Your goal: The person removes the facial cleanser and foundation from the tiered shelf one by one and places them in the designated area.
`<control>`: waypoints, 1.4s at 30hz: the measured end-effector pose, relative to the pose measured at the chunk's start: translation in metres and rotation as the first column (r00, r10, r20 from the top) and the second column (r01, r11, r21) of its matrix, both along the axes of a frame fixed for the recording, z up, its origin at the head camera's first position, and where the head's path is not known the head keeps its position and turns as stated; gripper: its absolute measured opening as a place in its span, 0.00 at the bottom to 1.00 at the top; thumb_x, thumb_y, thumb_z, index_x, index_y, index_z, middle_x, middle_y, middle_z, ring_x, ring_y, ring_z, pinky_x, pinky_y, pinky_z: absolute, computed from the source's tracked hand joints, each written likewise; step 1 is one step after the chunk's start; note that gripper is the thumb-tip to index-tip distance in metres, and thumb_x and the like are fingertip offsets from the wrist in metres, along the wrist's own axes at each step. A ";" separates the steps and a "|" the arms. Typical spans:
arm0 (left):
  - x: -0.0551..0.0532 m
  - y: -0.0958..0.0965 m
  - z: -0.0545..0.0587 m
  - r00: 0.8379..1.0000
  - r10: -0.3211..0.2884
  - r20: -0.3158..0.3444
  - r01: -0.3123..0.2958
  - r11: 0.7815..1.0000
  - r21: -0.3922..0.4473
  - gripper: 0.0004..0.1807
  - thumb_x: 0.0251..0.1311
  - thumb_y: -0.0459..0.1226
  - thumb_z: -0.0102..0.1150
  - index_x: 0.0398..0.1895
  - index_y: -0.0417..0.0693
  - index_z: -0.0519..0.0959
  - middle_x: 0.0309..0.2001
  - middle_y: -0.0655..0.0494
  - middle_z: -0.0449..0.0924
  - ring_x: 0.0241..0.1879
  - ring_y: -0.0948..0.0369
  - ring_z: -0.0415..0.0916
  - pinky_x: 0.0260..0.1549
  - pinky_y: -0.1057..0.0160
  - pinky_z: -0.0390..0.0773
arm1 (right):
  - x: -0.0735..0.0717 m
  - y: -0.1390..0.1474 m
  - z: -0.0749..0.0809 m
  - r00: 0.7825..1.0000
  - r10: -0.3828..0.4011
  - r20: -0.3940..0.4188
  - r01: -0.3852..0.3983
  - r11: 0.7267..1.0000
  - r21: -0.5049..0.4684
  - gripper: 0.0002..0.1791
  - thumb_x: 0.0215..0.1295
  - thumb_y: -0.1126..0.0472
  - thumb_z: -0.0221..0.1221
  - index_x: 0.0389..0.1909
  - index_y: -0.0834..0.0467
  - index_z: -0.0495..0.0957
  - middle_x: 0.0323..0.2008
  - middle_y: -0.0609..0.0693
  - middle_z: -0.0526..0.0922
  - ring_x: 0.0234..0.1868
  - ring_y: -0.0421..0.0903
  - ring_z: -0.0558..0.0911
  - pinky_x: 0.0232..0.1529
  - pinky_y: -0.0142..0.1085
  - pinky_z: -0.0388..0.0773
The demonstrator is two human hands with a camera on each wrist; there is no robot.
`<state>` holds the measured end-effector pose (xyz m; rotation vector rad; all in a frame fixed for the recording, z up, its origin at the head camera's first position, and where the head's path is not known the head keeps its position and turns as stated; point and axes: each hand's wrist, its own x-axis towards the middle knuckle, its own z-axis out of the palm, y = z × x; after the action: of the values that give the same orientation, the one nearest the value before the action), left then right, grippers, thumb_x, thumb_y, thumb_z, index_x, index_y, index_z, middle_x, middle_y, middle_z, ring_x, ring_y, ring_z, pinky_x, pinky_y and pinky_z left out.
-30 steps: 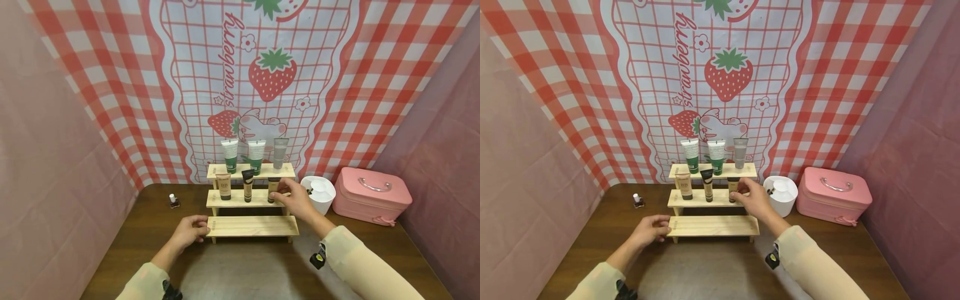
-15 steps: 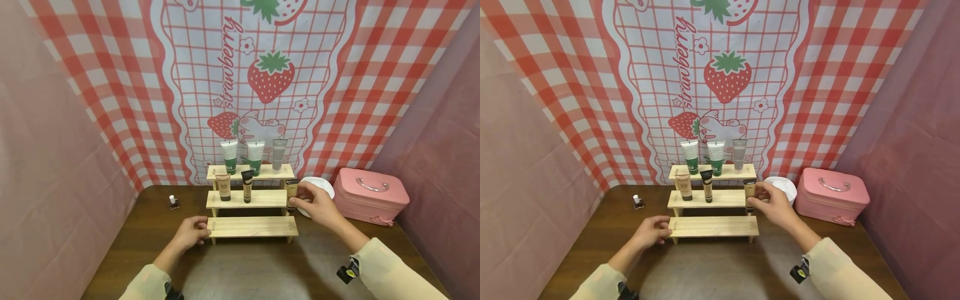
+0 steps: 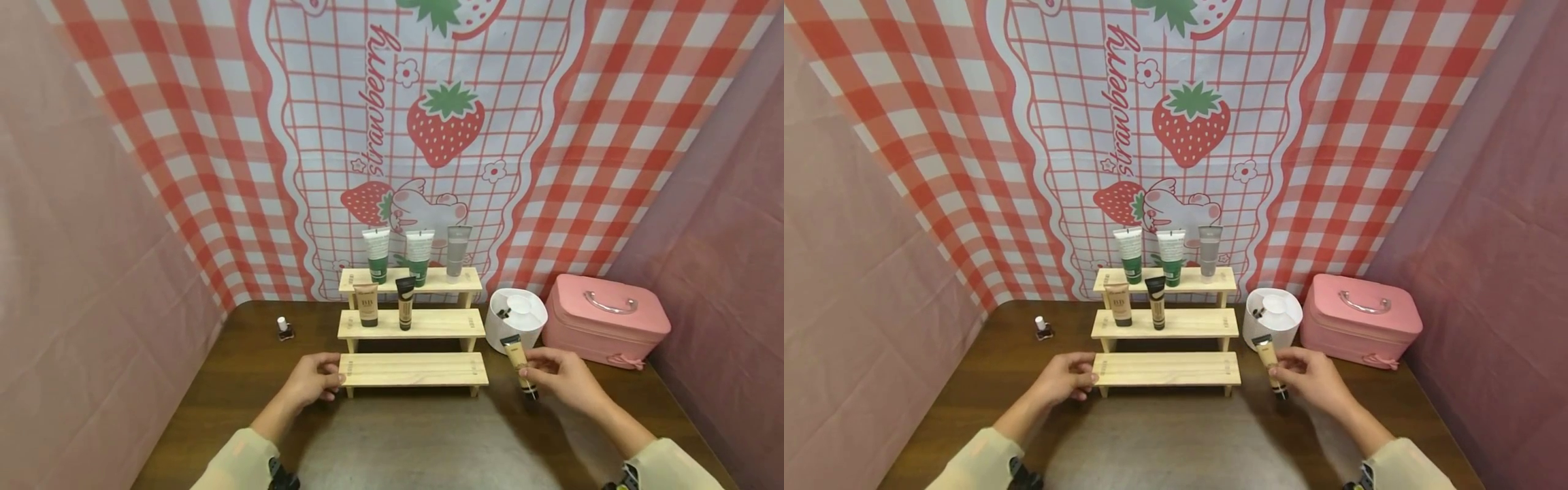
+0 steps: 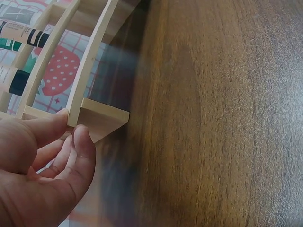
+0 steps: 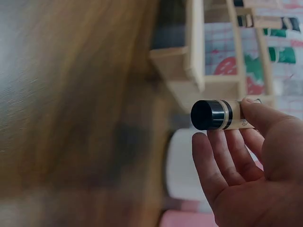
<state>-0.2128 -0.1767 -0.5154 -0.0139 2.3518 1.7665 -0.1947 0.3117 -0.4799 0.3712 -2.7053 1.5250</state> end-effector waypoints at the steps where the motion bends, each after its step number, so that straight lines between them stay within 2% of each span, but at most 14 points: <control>1: 0.000 0.000 0.001 1.000 -0.001 0.003 0.001 1.000 0.007 0.29 0.59 0.23 0.67 0.64 0.23 0.71 0.37 0.43 0.81 0.25 0.56 0.80 0.21 0.58 0.84 | 0.000 0.002 -0.005 0.999 -0.005 0.033 0.005 1.000 -0.017 0.19 0.63 0.63 0.70 0.51 0.69 0.82 0.37 0.60 0.88 0.29 0.37 0.85 0.27 0.40 0.86; 5: 0.000 0.000 0.000 1.000 -0.013 0.010 0.012 1.000 0.028 0.30 0.59 0.22 0.65 0.65 0.22 0.70 0.36 0.45 0.80 0.25 0.57 0.79 0.21 0.59 0.84 | -0.001 0.006 -0.022 0.990 -0.016 0.137 0.021 0.999 -0.036 0.20 0.63 0.62 0.70 0.51 0.70 0.80 0.38 0.61 0.87 0.27 0.40 0.84 0.22 0.42 0.85; 11: -0.002 -0.004 -0.002 0.998 -0.060 0.024 0.059 0.997 0.042 0.31 0.61 0.23 0.64 0.67 0.22 0.67 0.38 0.45 0.78 0.27 0.58 0.79 0.24 0.59 0.84 | -0.001 0.005 -0.038 0.982 0.001 0.191 -0.004 1.000 0.015 0.22 0.63 0.59 0.71 0.52 0.68 0.81 0.40 0.60 0.88 0.28 0.42 0.84 0.21 0.42 0.85; 16: -0.004 -0.011 -0.005 0.994 -0.100 0.036 0.099 0.994 0.045 0.33 0.59 0.23 0.65 0.68 0.23 0.67 0.42 0.44 0.78 0.31 0.58 0.80 0.28 0.59 0.84 | -0.002 0.002 -0.045 0.969 -0.024 0.247 0.018 0.999 0.028 0.23 0.61 0.58 0.72 0.52 0.67 0.81 0.40 0.58 0.89 0.29 0.44 0.85 0.21 0.43 0.85; 22: -0.004 -0.013 -0.008 0.991 -0.127 0.045 0.123 0.988 0.093 0.35 0.58 0.23 0.65 0.70 0.24 0.65 0.46 0.42 0.79 0.34 0.58 0.81 0.32 0.59 0.84 | -0.004 0.001 -0.047 0.961 -0.060 0.270 0.047 0.997 0.054 0.23 0.61 0.58 0.72 0.52 0.67 0.82 0.40 0.59 0.89 0.30 0.46 0.86 0.21 0.44 0.85; 32: -0.005 -0.011 -0.005 0.993 -0.101 0.053 0.096 0.991 0.096 0.37 0.58 0.21 0.64 0.72 0.29 0.64 0.43 0.43 0.77 0.32 0.58 0.79 0.29 0.60 0.83 | -0.005 0.001 -0.046 0.942 -0.081 0.326 0.063 0.996 0.063 0.24 0.61 0.55 0.72 0.53 0.67 0.82 0.41 0.58 0.89 0.31 0.48 0.85 0.23 0.45 0.86; 42: -0.004 -0.010 -0.005 0.995 -0.091 0.050 0.086 0.992 0.095 0.36 0.58 0.20 0.63 0.71 0.28 0.65 0.43 0.42 0.78 0.32 0.57 0.80 0.28 0.61 0.83 | -0.005 0.000 -0.047 0.947 -0.078 0.310 0.055 0.995 0.081 0.22 0.61 0.55 0.73 0.50 0.65 0.84 0.41 0.57 0.89 0.32 0.47 0.85 0.21 0.45 0.85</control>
<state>-0.2168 -0.1864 -0.5206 0.0549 2.1959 1.8080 -0.2001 0.3115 -0.5266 0.0364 -2.9785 1.5934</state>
